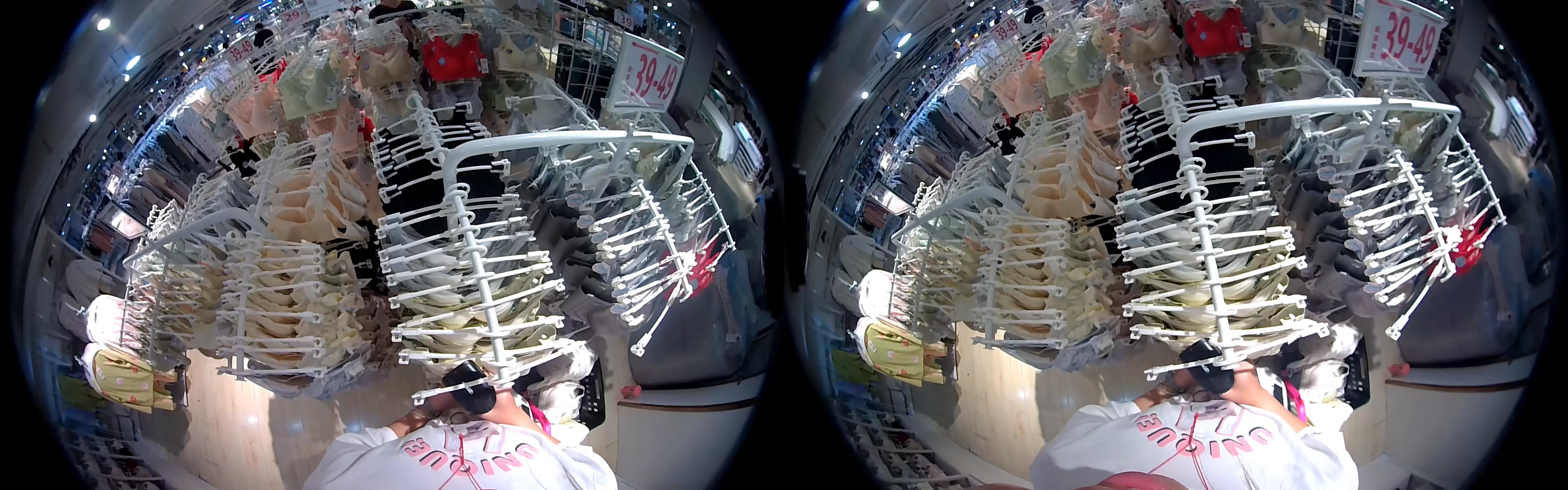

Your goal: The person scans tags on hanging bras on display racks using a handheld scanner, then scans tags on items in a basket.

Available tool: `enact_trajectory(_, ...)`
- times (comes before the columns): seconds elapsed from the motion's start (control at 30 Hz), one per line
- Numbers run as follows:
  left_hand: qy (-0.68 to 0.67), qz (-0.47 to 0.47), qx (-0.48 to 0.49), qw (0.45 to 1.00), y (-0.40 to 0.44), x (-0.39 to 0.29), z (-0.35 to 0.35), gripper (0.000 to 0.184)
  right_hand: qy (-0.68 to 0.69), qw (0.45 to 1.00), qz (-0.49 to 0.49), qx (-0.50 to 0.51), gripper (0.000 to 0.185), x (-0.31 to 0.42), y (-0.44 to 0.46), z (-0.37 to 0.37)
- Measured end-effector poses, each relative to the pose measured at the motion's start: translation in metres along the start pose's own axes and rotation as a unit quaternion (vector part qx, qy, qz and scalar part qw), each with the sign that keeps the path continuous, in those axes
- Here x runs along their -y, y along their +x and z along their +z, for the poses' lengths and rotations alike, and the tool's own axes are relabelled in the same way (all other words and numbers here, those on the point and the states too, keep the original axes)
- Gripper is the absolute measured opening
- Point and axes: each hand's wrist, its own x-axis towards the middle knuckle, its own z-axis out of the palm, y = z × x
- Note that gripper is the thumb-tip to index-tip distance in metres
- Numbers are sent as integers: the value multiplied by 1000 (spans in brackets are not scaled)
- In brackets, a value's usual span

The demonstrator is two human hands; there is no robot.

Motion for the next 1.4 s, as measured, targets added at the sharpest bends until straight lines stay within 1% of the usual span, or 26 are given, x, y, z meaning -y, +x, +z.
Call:
enact_trajectory(0.03, 2, 1, 1, 1000, 0, -1, 1, 22, -4, 1000, 7, 9, 33, -2, -2, 1)
enact_trajectory(0.07, 2, 3, 1, 1000, 0, -3, 0, 22, -33, 998, 24, 40, 33, -4, -4, 2)
enact_trajectory(0.13, 0, 7, 3, 1000, 3, -6, -1, 22, -31, 999, 5, 2, 30, -3, -2, 4)
enact_trajectory(0.17, 3, 9, 4, 1000, 3, -6, -2, 22, -23, 999, 31, 2, 27, -1, -2, 6)
enact_trajectory(0.3, 1, 14, 13, 1000, 0, -7, -6, 22, -10, 1000, 3, -13, 26, 17, 7, 5)
enact_trajectory(0.33, -2, 15, 18, 1000, -2, -5, -8, 22, 13, 997, -32, -69, 25, 23, 13, 7)
enact_trajectory(0.4, -5, 12, 20, 1000, -9, -5, -8, 22, -4, 1000, -15, -17, 27, 17, 3, 4)
enact_trajectory(0.47, -11, 11, 18, 1000, -13, -2, -7, 22, -41, 999, 27, 19, 25, 6, -12, 4)
enact_trajectory(0.6, -16, 17, 27, 999, -12, -3, -10, 22, -54, 996, -33, -58, 26, -2, -15, 12)
enact_trajectory(0.7, -20, 17, 32, 999, -15, -2, -9, 22, -69, 996, -35, -35, 21, 14, -14, 6)
enact_trajectory(0.8, -17, 21, 33, 999, -16, -5, -11, 22, -52, 995, -74, -49, 21, 19, -10, 5)
enact_trajectory(0.9, -11, 26, 35, 999, -17, -12, -12, 22, -69, 992, -86, -59, 21, 16, -11, 5)
enact_trajectory(1.03, 17, 35, 32, 999, -16, -32, -15, 22, -65, 992, -75, -81, 29, 5, -15, 10)
enact_trajectory(1.1, 45, 47, 28, 997, -15, -42, -18, 23, -60, 992, -87, -75, 23, 5, -14, 11)
enact_trajectory(1.13, 70, 49, 30, 996, -16, -35, -20, 26, -59, 991, -93, -71, 21, 5, -12, 11)
enact_trajectory(1.17, 96, 57, 30, 993, -15, -18, -18, 26, -47, 990, -112, -72, 21, 10, -9, 9)
enact_trajectory(1.23, -4, 29, 41, 999, -17, 50, -13, 28, -44, 992, -103, -64, 22, 17, -6, 7)
enact_trajectory(1.3, -41, 20, 44, 998, -19, 64, -12, 29, -42, 992, -100, -62, 22, 17, -6, 7)
enact_trajectory(1.4, -28, 22, 30, 999, -21, 65, -13, 32, -37, 992, -101, -63, 22, 11, -6, 9)
